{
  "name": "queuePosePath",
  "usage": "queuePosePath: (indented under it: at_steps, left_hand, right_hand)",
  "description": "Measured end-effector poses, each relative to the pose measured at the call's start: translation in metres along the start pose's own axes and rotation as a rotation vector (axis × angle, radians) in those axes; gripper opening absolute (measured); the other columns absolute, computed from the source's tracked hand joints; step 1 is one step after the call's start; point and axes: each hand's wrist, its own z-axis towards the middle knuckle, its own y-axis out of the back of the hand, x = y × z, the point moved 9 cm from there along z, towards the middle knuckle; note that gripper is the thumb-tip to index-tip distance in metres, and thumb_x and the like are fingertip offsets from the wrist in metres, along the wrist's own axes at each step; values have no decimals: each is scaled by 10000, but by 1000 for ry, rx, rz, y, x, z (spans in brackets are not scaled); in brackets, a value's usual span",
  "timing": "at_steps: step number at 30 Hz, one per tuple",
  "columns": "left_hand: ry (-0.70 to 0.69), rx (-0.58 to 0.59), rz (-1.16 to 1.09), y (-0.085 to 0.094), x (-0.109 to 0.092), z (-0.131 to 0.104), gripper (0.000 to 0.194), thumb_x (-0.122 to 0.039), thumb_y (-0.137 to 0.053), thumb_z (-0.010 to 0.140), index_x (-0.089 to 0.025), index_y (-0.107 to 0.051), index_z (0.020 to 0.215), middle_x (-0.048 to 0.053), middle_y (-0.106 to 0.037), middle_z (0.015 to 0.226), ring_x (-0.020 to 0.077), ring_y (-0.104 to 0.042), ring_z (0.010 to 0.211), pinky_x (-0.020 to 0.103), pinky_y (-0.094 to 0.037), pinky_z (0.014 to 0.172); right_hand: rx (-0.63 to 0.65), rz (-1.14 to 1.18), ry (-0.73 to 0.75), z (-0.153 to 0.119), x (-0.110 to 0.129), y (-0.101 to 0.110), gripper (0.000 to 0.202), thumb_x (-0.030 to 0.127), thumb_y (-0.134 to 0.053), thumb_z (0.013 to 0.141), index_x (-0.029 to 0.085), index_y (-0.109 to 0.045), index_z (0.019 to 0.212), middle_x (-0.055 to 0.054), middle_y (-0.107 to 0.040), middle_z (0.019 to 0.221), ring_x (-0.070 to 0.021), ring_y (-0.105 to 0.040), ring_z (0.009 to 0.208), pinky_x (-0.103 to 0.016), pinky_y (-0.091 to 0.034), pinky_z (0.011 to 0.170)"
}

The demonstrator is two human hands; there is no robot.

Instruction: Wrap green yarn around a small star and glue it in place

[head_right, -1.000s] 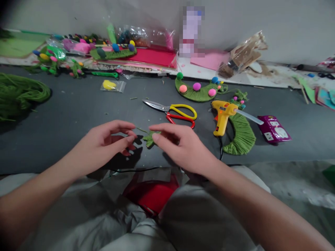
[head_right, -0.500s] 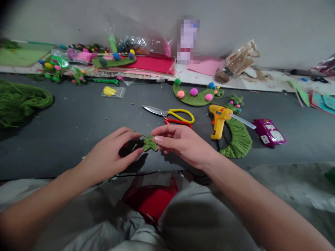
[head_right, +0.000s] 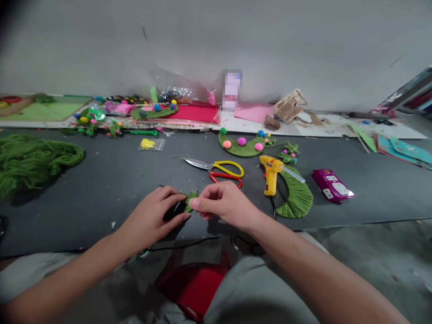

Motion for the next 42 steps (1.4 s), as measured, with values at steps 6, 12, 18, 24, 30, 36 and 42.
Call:
queuePosePath:
  at_steps: [6, 12, 18, 24, 30, 36, 42]
  left_hand:
    - [25, 17, -59, -1, 1, 1, 335, -419, -588, 953, -167, -662, 1160, 109, -620, 1119, 288, -583, 1031, 449, -477, 907]
    - [84, 15, -80, -1, 5, 2, 340, -439, -627, 918, -171, -651, 1126, 94, -614, 1096, 292, -593, 1006, 460, -474, 882]
    - [119, 11, -145, -1, 11, 5, 332, -433, -677, 870, -167, -653, 1067, 82, -620, 1071, 290, -595, 1012, 449, -476, 890]
    - [110, 12, -156, 1, 12, 5, 306, -410, -672, 868, -168, -663, 1056, 77, -621, 1054, 285, -595, 1012, 438, -473, 892]
    - [108, 14, -163, 1, 10, 6, 290, -406, -662, 882, -170, -670, 1052, 79, -622, 1051, 282, -600, 1009, 433, -477, 890]
    - [114, 18, -162, 0, 11, 5, 301, -426, -663, 886, -178, -663, 1056, 78, -625, 1062, 281, -602, 1015, 433, -477, 892]
    - [106, 16, -188, 1, 13, 6, 312, -449, -666, 881, -184, -660, 1046, 69, -619, 1041, 272, -602, 1001, 428, -479, 878]
  right_hand:
    - [83, 2, 43, 3, 4, -6, 356, 472, -814, 780, 129, -734, 831, -38, -714, 781, -112, -606, 686, -256, -496, 691]
    - [59, -19, 92, 5, 12, 1, 289, 392, -850, 750, 155, -706, 831, 1, -687, 746, -109, -596, 690, -246, -477, 695]
    - [-14, -492, 172, 11, 13, 16, 334, 455, -720, 876, 148, -697, 747, 2, -620, 667, -118, -521, 634, -250, -393, 610]
    - [206, -1043, 347, -2, 12, -10, 449, 355, -539, 998, 208, -620, 1415, -102, -747, 1096, -200, -671, 939, -298, -454, 827]
    - [206, -1356, 299, -10, 8, -19, 517, 418, -422, 1024, 268, -513, 1510, -86, -773, 1043, -230, -705, 930, -293, -405, 707]
    - [188, -1558, 295, -12, -1, -25, 534, 394, -356, 1036, 252, -468, 1539, -100, -785, 955, -228, -712, 825, -304, -333, 616]
    - [123, -1295, 243, -9, -4, -17, 507, 361, -417, 1017, 270, -528, 1503, -92, -777, 963, -200, -667, 793, -290, -381, 683]
